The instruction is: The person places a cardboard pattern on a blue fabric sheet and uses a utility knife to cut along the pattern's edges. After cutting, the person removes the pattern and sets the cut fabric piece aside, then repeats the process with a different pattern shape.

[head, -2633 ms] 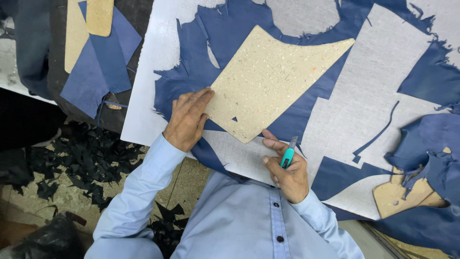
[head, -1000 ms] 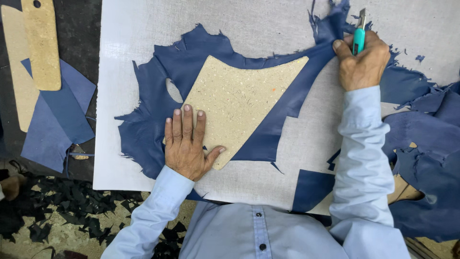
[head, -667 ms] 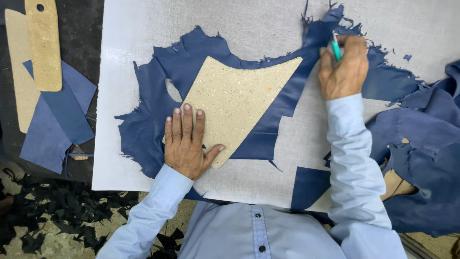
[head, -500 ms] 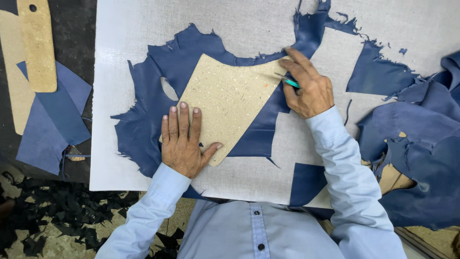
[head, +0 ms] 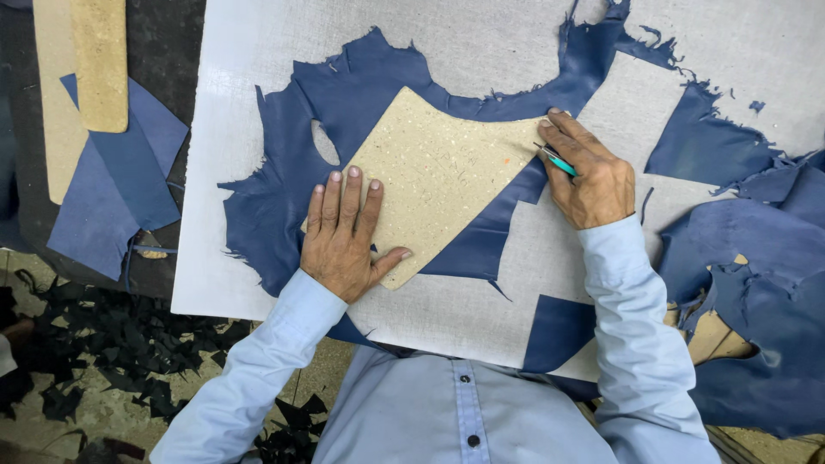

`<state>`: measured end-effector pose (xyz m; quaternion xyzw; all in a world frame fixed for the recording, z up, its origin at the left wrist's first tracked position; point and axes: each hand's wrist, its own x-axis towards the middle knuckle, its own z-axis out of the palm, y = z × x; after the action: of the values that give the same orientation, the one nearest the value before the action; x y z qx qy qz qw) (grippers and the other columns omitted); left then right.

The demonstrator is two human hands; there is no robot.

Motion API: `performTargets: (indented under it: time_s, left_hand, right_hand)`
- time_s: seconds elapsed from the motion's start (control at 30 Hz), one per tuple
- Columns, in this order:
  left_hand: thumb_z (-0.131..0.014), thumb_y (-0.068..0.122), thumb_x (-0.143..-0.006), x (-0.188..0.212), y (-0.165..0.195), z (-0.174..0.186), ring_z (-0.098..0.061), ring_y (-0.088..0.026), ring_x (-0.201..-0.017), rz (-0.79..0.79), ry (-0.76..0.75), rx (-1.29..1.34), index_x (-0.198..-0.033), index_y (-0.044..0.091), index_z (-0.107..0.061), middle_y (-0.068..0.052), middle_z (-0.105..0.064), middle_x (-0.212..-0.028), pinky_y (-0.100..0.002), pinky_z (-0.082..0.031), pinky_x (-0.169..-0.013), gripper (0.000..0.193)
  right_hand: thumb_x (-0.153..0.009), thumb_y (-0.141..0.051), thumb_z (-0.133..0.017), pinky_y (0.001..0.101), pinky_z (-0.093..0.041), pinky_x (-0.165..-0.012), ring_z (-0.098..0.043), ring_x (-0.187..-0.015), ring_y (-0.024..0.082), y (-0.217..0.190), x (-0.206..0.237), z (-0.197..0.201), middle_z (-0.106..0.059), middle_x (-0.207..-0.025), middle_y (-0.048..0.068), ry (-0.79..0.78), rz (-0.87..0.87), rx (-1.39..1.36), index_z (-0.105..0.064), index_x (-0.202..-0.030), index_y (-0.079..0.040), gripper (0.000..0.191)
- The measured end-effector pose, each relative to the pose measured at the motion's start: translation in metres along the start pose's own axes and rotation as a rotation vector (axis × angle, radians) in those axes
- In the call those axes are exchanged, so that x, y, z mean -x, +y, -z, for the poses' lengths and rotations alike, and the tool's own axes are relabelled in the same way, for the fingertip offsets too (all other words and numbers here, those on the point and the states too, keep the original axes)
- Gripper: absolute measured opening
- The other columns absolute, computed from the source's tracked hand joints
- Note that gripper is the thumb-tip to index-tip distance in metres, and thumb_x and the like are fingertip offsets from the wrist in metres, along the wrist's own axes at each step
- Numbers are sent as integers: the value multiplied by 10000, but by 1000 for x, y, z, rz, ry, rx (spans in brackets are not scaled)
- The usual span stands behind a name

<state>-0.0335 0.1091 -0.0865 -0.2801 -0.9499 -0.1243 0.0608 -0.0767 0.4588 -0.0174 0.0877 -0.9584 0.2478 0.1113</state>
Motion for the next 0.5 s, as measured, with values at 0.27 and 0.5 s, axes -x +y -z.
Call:
performTargets:
  time_s: [0.27,0.5]
  left_hand:
    - [-565,765,-935,-5,-8,7,-121,-408,-1564,-19,-4,25,-1630,28,-228,-254,-177,-1671,-542,-120,-1290,1067]
    - [-765,462,-853,7,-38,50,-340,-381,-1489,-43,-121,165,-1493,-52,-438,-230,-360,-1598,-488,-308,-1236,883]
  right_hand:
    - [-982,-37,-750,347,-565,-1046,-681,-1258,297,-8,4,-6,-674,-1411,129,14,-35,0,-737,-1306,-66,325]
    - [-1005,-14,-753,362,-545,-1100,-677,-1293,323,2,-3,-12,-671,-1432,169,15,-22,-79,-737,-1276,-28,272]
